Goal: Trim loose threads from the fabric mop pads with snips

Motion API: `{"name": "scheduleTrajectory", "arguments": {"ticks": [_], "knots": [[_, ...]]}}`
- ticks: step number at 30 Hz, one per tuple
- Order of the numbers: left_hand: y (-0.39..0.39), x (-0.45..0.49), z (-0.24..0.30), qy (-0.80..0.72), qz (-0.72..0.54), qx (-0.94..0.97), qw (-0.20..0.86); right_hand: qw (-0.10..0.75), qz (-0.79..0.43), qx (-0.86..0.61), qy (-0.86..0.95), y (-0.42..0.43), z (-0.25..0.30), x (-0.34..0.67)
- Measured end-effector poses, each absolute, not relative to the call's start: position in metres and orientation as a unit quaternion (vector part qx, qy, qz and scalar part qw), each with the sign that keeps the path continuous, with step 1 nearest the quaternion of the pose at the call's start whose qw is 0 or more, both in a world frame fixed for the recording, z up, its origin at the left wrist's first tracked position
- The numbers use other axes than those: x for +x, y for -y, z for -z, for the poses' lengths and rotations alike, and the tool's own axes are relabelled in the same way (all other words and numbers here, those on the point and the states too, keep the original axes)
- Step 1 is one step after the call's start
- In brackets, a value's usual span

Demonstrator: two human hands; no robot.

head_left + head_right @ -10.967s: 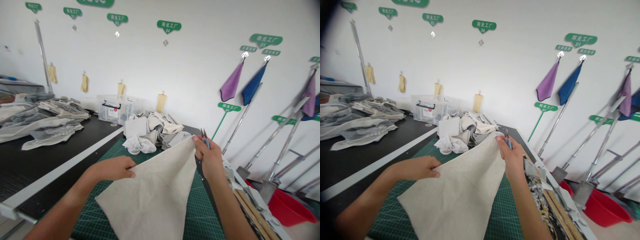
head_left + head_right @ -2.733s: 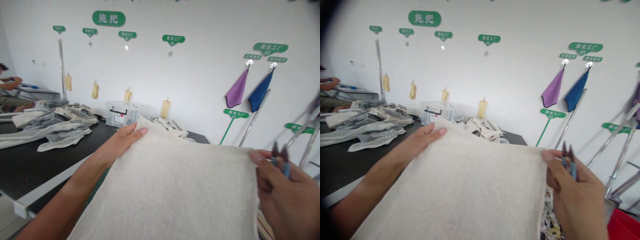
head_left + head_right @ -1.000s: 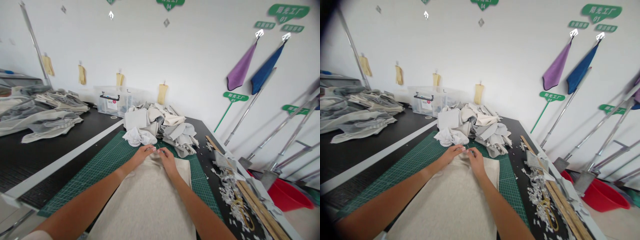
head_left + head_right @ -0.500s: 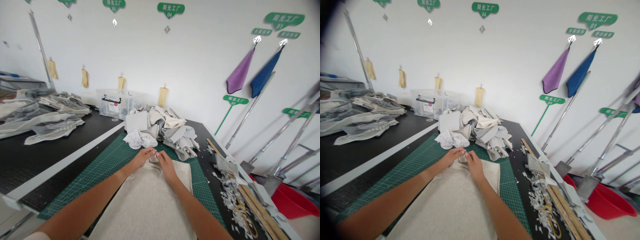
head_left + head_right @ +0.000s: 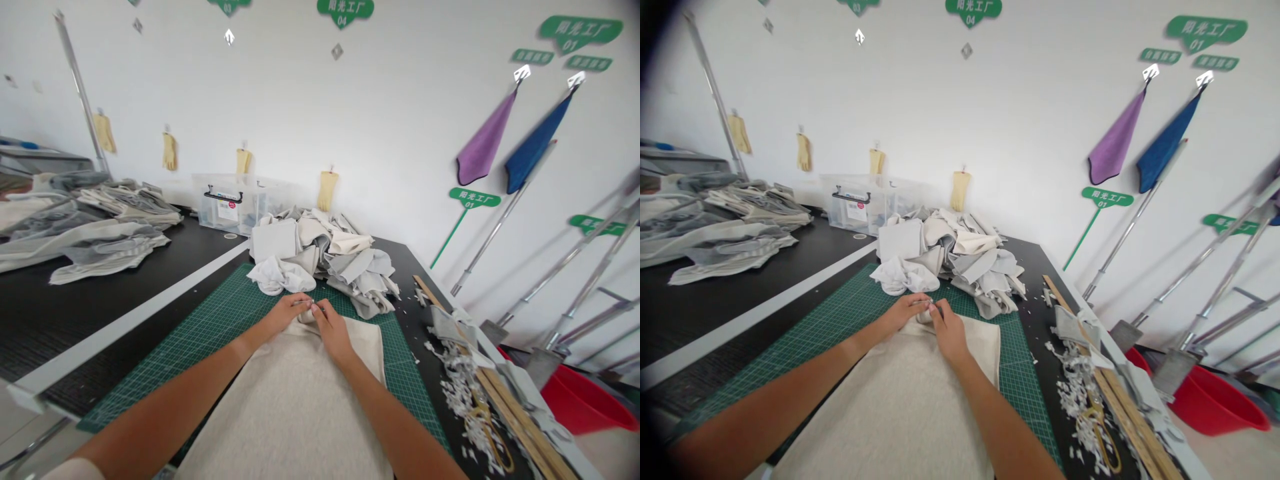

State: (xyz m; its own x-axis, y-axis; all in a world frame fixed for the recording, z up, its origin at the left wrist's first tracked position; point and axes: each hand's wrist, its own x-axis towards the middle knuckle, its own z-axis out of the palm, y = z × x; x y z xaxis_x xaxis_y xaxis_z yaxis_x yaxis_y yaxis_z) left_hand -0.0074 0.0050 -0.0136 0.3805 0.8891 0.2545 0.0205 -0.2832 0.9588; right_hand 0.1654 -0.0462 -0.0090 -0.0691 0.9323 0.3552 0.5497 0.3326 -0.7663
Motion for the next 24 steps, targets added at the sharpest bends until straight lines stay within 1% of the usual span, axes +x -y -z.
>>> {"name": "scheduleTrajectory", "arguments": {"ticks": [13,19,24], "knots": [[-0.006,-0.009,0.016,-0.328,-0.451,0.673,0.486,0.418,-0.209,-0.529,0.708,0.047,0.010,0.166],[0.001,-0.006,0.009,-0.336,-0.453,0.669,0.485,0.468,-0.217,-0.493,0.701,0.045,0.012,0.165],[0.002,-0.006,0.005,-0.339,-0.451,0.675,0.475,0.504,-0.265,-0.483,0.665,0.044,0.009,0.164]]}}
